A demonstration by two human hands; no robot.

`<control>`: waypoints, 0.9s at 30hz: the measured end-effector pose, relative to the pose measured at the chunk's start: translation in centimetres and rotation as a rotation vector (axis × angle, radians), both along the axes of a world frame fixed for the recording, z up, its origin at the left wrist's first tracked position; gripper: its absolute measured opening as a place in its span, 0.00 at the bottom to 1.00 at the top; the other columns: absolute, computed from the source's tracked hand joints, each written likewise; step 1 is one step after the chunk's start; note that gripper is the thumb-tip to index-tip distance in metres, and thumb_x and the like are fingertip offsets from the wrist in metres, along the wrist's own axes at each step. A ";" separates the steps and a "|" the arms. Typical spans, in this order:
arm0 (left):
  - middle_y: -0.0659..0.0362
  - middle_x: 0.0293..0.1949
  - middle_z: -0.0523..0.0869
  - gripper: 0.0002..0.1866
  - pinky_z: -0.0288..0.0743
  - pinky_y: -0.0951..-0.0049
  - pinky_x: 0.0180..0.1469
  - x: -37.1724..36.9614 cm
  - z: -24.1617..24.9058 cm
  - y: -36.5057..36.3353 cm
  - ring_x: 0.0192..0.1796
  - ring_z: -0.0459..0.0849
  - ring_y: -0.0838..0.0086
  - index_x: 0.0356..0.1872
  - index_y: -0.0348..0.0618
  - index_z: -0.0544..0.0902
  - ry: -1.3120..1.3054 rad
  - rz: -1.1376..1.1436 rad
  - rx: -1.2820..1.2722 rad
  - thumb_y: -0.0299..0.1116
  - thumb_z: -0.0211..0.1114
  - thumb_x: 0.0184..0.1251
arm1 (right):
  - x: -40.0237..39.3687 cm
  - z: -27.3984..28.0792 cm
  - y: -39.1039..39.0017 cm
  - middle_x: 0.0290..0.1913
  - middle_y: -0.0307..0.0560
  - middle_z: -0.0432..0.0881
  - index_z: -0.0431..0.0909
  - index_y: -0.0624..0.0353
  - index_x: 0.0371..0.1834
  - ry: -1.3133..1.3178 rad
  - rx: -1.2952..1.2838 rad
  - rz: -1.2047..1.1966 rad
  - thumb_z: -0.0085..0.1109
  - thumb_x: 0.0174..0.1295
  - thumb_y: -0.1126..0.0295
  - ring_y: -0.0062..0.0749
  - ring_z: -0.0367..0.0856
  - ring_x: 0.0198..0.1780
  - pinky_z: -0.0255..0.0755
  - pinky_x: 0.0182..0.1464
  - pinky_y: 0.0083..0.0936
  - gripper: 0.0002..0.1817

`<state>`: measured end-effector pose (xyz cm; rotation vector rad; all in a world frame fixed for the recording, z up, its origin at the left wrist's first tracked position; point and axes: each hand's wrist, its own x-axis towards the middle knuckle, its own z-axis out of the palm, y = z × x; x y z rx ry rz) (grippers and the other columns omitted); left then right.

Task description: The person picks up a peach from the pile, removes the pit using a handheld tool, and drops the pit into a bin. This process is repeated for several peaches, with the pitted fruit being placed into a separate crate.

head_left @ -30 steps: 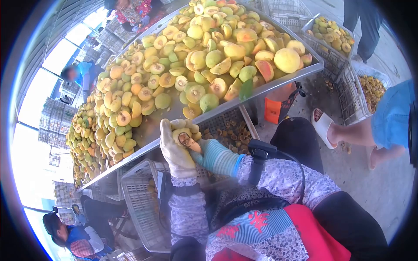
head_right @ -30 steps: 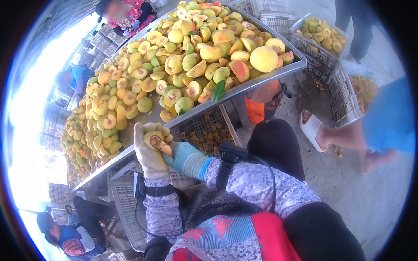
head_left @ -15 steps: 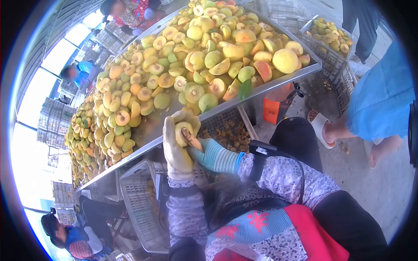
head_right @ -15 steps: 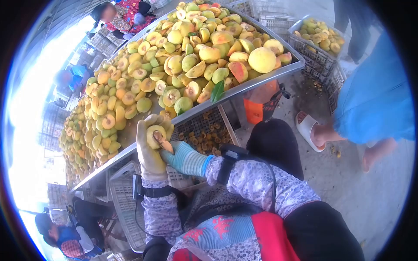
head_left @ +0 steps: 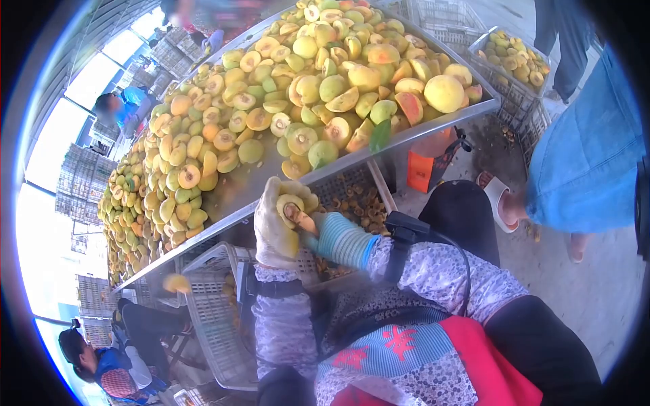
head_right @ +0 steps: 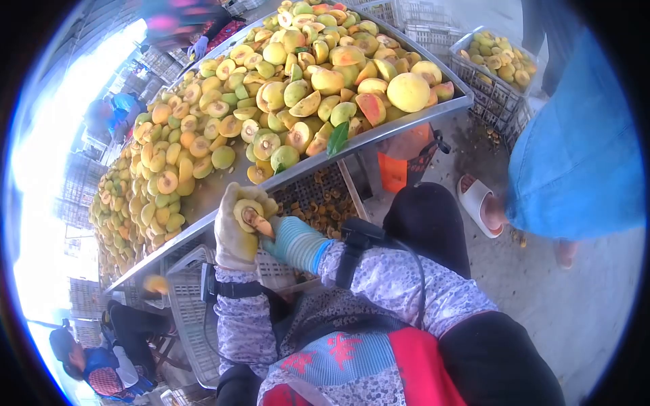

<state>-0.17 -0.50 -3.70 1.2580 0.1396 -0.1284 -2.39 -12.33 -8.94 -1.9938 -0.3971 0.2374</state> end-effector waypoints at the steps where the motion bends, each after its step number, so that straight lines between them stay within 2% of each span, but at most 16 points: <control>1: 0.48 0.38 0.85 0.25 0.82 0.61 0.48 0.1 -0.2 0.4 0.40 0.86 0.58 0.40 0.31 0.80 -0.001 0.000 -0.001 0.49 0.55 0.76 | 0.0 0.7 -0.6 0.42 0.66 0.85 0.80 0.62 0.50 -0.001 -0.001 0.000 0.48 0.72 0.54 0.61 0.84 0.48 0.77 0.51 0.47 0.22; 3: 0.48 0.37 0.85 0.25 0.82 0.61 0.48 0.3 -0.7 1.2 0.40 0.86 0.59 0.41 0.31 0.81 -0.120 -0.182 0.313 0.49 0.54 0.77 | -0.4 2.5 -2.0 0.42 0.66 0.85 0.80 0.62 0.51 0.261 -0.100 0.015 0.46 0.73 0.53 0.60 0.84 0.48 0.77 0.51 0.47 0.23; 7: 0.49 0.44 0.84 0.25 0.81 0.61 0.51 0.0 1.2 0.2 0.47 0.85 0.60 0.48 0.33 0.80 0.064 -0.189 0.051 0.50 0.54 0.77 | -0.2 3.5 -2.7 0.41 0.66 0.85 0.79 0.64 0.52 0.398 -0.029 0.044 0.47 0.73 0.52 0.57 0.85 0.47 0.78 0.49 0.43 0.24; 9: 0.49 0.54 0.80 0.26 0.80 0.62 0.55 -1.0 2.9 -1.8 0.54 0.82 0.61 0.54 0.36 0.77 -0.152 0.022 -0.105 0.52 0.51 0.78 | -0.3 2.9 -2.5 0.40 0.65 0.85 0.78 0.66 0.52 0.243 0.208 0.019 0.48 0.73 0.52 0.54 0.86 0.45 0.78 0.47 0.40 0.25; 10: 0.49 0.54 0.80 0.26 0.80 0.62 0.55 -1.0 2.4 -2.0 0.54 0.82 0.61 0.54 0.36 0.77 -0.156 0.020 -0.106 0.52 0.51 0.78 | -0.3 3.3 -2.4 0.40 0.65 0.85 0.78 0.66 0.52 0.238 0.207 0.018 0.48 0.73 0.52 0.54 0.86 0.45 0.78 0.47 0.40 0.25; 12: 0.51 0.62 0.74 0.26 0.79 0.64 0.57 -1.1 0.5 -2.2 0.60 0.78 0.63 0.57 0.39 0.75 -0.397 0.076 0.201 0.54 0.49 0.79 | -0.5 4.2 -2.1 0.39 0.65 0.85 0.79 0.69 0.50 0.425 0.362 0.074 0.51 0.72 0.54 0.54 0.86 0.44 0.78 0.46 0.38 0.24; 13: 0.49 0.53 0.80 0.28 0.81 0.66 0.52 -0.7 0.1 -2.4 0.51 0.83 0.62 0.52 0.36 0.77 -0.470 0.188 0.366 0.55 0.45 0.80 | -0.8 4.4 -2.0 0.39 0.66 0.85 0.80 0.68 0.48 0.432 0.356 0.058 0.52 0.70 0.56 0.56 0.86 0.45 0.78 0.46 0.40 0.22; 14: 0.49 0.53 0.80 0.28 0.81 0.66 0.52 -0.6 0.0 -2.0 0.51 0.83 0.62 0.52 0.36 0.77 -0.469 0.185 0.370 0.55 0.45 0.80 | -0.7 4.1 -2.2 0.39 0.66 0.85 0.80 0.68 0.48 0.434 0.361 0.056 0.52 0.70 0.56 0.56 0.86 0.45 0.78 0.46 0.40 0.22; 16: 0.48 0.41 0.84 0.30 0.82 0.66 0.45 -0.8 1.8 -1.8 0.39 0.86 0.62 0.47 0.32 0.79 -0.136 0.069 0.156 0.54 0.43 0.81 | -0.7 2.9 -2.7 0.39 0.67 0.85 0.80 0.69 0.47 0.159 0.163 0.045 0.53 0.69 0.57 0.58 0.85 0.46 0.78 0.46 0.41 0.22; 17: 0.48 0.32 0.85 0.32 0.81 0.67 0.39 0.0 1.9 -0.9 0.30 0.85 0.63 0.41 0.30 0.80 -0.097 -0.066 0.225 0.54 0.42 0.81 | -0.6 2.5 -2.9 0.39 0.67 0.85 0.80 0.69 0.47 0.159 0.159 0.045 0.53 0.69 0.57 0.58 0.85 0.46 0.78 0.46 0.41 0.22; 20: 0.48 0.33 0.85 0.31 0.81 0.68 0.40 0.7 1.8 -0.8 0.33 0.86 0.65 0.40 0.31 0.80 -0.064 -0.133 0.357 0.55 0.45 0.80 | -0.3 1.7 -2.6 0.39 0.68 0.85 0.80 0.69 0.47 0.340 0.062 0.073 0.53 0.68 0.57 0.60 0.85 0.47 0.78 0.47 0.43 0.22; 21: 0.48 0.36 0.85 0.29 0.82 0.65 0.43 0.6 1.4 -1.1 0.37 0.86 0.63 0.42 0.33 0.80 -0.140 -0.084 0.151 0.55 0.50 0.78 | -0.2 1.6 -2.0 0.38 0.68 0.84 0.80 0.70 0.47 0.305 0.162 0.023 0.54 0.67 0.57 0.60 0.85 0.46 0.78 0.47 0.44 0.22; 22: 0.48 0.36 0.85 0.29 0.82 0.65 0.43 0.3 0.9 -1.6 0.37 0.86 0.63 0.42 0.33 0.80 -0.138 -0.079 0.149 0.55 0.50 0.78 | -0.2 1.6 -1.6 0.38 0.68 0.84 0.80 0.70 0.47 0.271 0.261 -0.026 0.54 0.67 0.57 0.60 0.85 0.46 0.78 0.47 0.45 0.22; 24: 0.49 0.40 0.85 0.26 0.83 0.58 0.46 -0.3 0.6 -3.0 0.40 0.86 0.59 0.46 0.35 0.80 -0.054 0.230 -0.197 0.54 0.54 0.76 | -0.5 1.4 -1.6 0.38 0.68 0.84 0.79 0.69 0.47 0.346 0.335 -0.003 0.54 0.67 0.57 0.62 0.84 0.46 0.78 0.48 0.47 0.22; 25: 0.49 0.44 0.84 0.27 0.84 0.53 0.47 0.1 -0.3 -2.1 0.41 0.86 0.57 0.48 0.37 0.79 -0.041 0.197 -0.210 0.56 0.56 0.74 | -0.9 1.4 -1.8 0.39 0.68 0.84 0.79 0.68 0.47 0.203 0.257 -0.046 0.53 0.68 0.57 0.63 0.83 0.46 0.77 0.48 0.48 0.21; 27: 0.49 0.44 0.84 0.27 0.84 0.54 0.47 0.1 -0.2 -1.4 0.41 0.86 0.57 0.48 0.36 0.79 -0.021 0.172 -0.180 0.56 0.55 0.74 | -0.8 1.3 -1.7 0.40 0.68 0.84 0.79 0.67 0.46 0.055 0.178 -0.087 0.53 0.68 0.57 0.63 0.83 0.46 0.77 0.48 0.48 0.21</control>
